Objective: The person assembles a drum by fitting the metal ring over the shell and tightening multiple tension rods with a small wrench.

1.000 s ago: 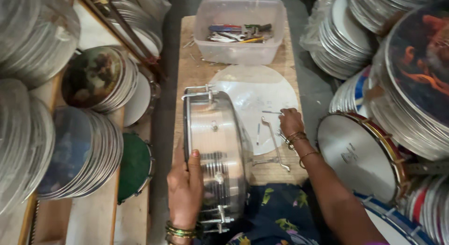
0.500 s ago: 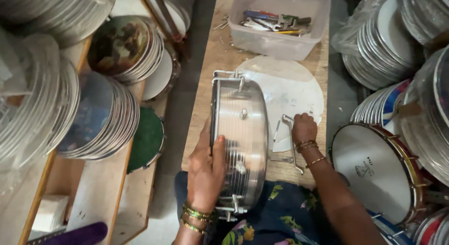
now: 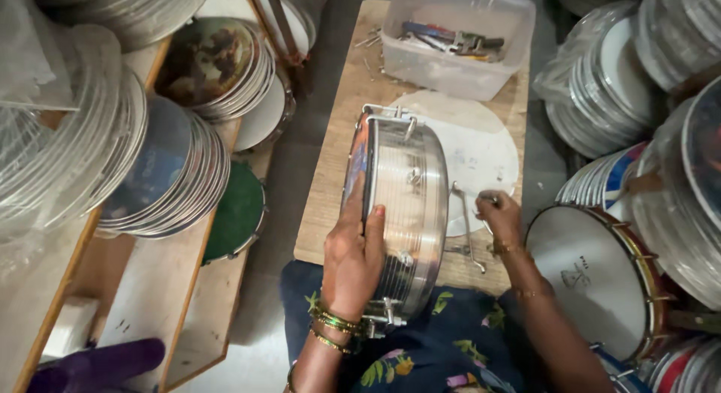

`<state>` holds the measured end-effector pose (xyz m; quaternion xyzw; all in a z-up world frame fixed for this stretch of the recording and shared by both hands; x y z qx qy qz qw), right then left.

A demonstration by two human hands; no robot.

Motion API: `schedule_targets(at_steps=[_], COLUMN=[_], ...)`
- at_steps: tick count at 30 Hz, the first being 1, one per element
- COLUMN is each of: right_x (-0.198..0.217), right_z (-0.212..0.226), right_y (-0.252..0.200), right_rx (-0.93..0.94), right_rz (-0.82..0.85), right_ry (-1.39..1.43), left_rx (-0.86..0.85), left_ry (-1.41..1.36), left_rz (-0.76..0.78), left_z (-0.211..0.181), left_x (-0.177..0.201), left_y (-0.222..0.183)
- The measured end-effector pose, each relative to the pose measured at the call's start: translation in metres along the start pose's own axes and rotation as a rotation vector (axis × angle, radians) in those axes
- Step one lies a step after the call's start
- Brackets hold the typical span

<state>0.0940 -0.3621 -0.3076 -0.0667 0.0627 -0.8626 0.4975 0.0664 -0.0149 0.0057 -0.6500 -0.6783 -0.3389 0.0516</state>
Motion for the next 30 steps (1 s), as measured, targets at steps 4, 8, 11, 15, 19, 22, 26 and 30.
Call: schedule_targets(at_steps=[4,8,11,15,19,22,26,30], right_x=[0.005,0.003,-0.011,-0.049,-0.095,-0.116,-0.132,-0.137], right_z=[0.02,0.086,0.159,0.249,0.288,0.293,0.289,0.288], right_y=[-0.037,-0.076,-0.123,-0.18,-0.212,-0.217,-0.209,-0.205], right_rx=[0.026,0.109,0.426,0.762,1.022,1.038,0.988,0.98], right_rz=[0.064,0.036,0.095,0.174,0.3,0.341,0.341,0.345], right_ry=[0.207,0.138,0.034,-0.159,-0.275,-0.399,-0.385,-0.349], left_rx=[0.141,0.038,-0.021,-0.149,-0.147,-0.175,-0.096,-0.091], left_ry=[0.009,0.011,0.012,0.026,-0.012,-0.011,-0.056,-0.091], left_rz=[0.078,0.047,0.026,-0.061,-0.053,-0.073,-0.041,-0.042], left_z=[0.01,0.011,0.01,0.004,0.001,0.002,0.009,0.011], left_x=[-0.002,-0.002,-0.001,0.003,0.002,0.003,0.006,0.013], left_y=[-0.007,-0.014,-0.018,-0.025,-0.03,-0.032,-0.035,-0.037])
Point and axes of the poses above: each hand's wrist, its own y-axis towards the middle knuckle, its own x-axis out of the back of the hand, z = x × y, the point moved 3 cm from there along y, towards the middle knuckle, and after that the axes turned 8 degrees about y, right-handed, at the moved point
